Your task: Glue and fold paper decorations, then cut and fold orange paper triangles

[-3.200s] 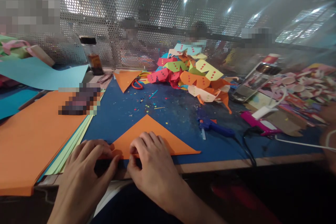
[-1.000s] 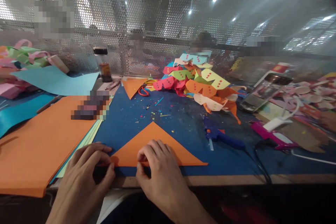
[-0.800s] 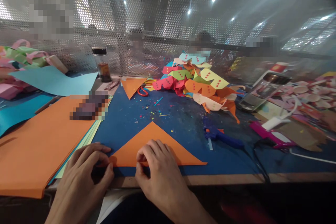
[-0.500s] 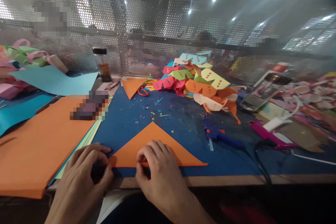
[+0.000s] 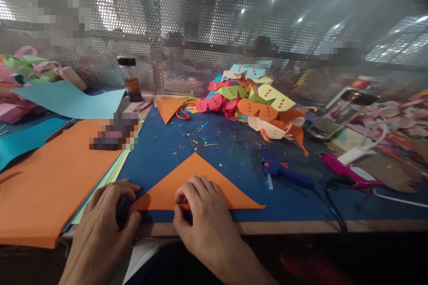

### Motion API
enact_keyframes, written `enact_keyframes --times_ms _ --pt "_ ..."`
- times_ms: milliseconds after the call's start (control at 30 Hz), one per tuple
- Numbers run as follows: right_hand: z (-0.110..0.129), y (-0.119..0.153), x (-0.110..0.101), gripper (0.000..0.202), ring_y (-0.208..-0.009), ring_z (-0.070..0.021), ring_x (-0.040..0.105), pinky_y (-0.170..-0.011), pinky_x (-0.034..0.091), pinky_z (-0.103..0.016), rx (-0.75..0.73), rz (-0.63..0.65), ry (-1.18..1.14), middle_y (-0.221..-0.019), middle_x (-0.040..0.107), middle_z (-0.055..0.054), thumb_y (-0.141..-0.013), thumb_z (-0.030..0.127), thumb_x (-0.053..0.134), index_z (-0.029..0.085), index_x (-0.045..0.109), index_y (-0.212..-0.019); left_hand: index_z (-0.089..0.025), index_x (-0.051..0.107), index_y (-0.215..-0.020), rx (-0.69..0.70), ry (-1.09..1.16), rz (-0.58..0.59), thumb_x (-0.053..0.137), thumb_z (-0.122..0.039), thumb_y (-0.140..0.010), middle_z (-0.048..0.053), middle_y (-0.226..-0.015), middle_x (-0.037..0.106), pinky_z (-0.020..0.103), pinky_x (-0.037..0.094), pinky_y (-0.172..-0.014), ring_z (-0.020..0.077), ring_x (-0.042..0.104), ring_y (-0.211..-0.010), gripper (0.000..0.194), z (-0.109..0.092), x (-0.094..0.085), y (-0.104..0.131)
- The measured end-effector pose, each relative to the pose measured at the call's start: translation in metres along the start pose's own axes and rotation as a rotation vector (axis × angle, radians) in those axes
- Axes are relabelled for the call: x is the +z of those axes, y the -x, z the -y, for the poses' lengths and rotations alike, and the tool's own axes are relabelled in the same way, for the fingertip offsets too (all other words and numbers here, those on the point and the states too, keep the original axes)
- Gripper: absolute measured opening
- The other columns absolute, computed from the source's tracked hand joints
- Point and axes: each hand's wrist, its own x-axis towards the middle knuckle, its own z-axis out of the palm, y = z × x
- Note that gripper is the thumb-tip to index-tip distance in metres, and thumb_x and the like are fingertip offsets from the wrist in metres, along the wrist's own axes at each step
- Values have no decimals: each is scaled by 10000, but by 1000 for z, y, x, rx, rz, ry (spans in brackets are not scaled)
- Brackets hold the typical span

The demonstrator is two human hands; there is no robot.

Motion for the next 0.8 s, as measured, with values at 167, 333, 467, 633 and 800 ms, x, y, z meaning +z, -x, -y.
enact_keyframes --times_ms 167,333,467,633,800 --pt "-1 1 1 174 -858 -195 525 -775 368 -359 -6 -17 -6 -864 604 -1 -760 61 574 214 513 -819 -288 493 -966 -2 21 7 438 -316 -856 65 -1117 672 567 463 -958 341 578 -1170 126 0 0 1" --pt "-2 1 0 180 -864 -196 524 -777 368 -359 -1 -2 -2 -876 604 -2 -758 59 568 216 512 -825 -286 491 -977 26 19 10 425 -279 -872 65 -1117 671 561 461 -970 337 562 -1196 124 7 0 2" --pt "0 1 -2 189 -870 -198 529 -772 369 -355 5 8 6 -882 608 -5 -754 55 569 219 514 -830 -294 519 -1017 102 -28 25 458 -242 -851 45 -1147 690 520 502 -928 317 609 -1142 184 21 2 1" --pt "0 1 -1 181 -871 -203 532 -769 370 -362 16 14 6 -892 615 -8 -754 63 572 221 521 -828 -280 571 -1047 144 -62 -133 444 -205 -909 66 -1086 678 529 475 -968 321 577 -1172 202 8 0 6" --pt "1 0 0 179 -894 -210 537 -786 371 -374 34 25 23 -910 620 -13 -764 57 565 219 526 -831 -259 606 -1137 498 78 -29 484 -60 -905 30 -1091 712 341 489 -972 204 642 -1107 329 -20 5 18"
